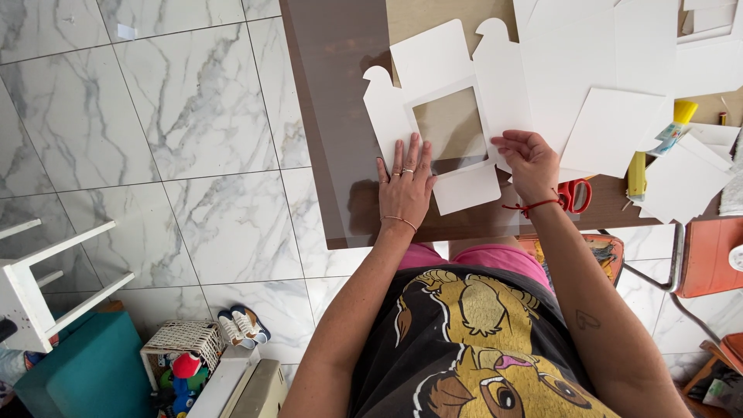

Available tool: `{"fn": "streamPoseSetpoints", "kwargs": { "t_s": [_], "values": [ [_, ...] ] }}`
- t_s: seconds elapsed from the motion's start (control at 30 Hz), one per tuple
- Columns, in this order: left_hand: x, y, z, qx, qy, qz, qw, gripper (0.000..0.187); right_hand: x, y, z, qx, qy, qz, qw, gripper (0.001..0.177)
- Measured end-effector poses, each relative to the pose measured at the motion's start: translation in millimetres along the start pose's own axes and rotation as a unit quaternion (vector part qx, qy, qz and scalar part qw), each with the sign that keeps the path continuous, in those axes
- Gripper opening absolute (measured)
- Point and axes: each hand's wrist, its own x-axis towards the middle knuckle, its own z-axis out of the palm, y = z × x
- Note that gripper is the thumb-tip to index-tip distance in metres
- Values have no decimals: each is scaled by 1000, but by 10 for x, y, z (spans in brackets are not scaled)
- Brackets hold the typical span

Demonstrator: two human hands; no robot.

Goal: Assembling cardboard boxes by cutting and folding materials

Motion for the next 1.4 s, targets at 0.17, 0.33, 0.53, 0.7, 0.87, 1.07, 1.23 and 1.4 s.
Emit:
{"fn": "streamPoseSetpoints", "kwargs": {
  "t_s": [0.17,0.33,0.53,0.7,0.87,1.07,1.23,1.4],
  "values": [
    [1,-10,-13,-7,-1,5,1000,58,-1,-12,12,-4,6,-4,1000,32],
    [-5,2,-30,12,-8,5,1000,58,-21,-5,11,-28,11,-17,999,31],
    [-2,-5,-47,17,-16,6,1000,59,-16,30,29,-50,24,-20,998,32],
    [0,1,-41,12,-32,3,999,59,-11,-7,29,-50,29,18,998,32],
    [1,3,-48,26,-26,5,999,59,-40,-109,54,-64,28,29,997,33],
    [12,12,-44,32,-29,5,999,58,-51,-214,95,-102,43,57,992,32],
    [10,11,-49,36,-24,5,999,59,0,-96,105,-109,49,61,991,32],
    [12,6,-40,20,-32,6,999,59,9,-84,122,-140,60,68,986,30]
  ]
}}
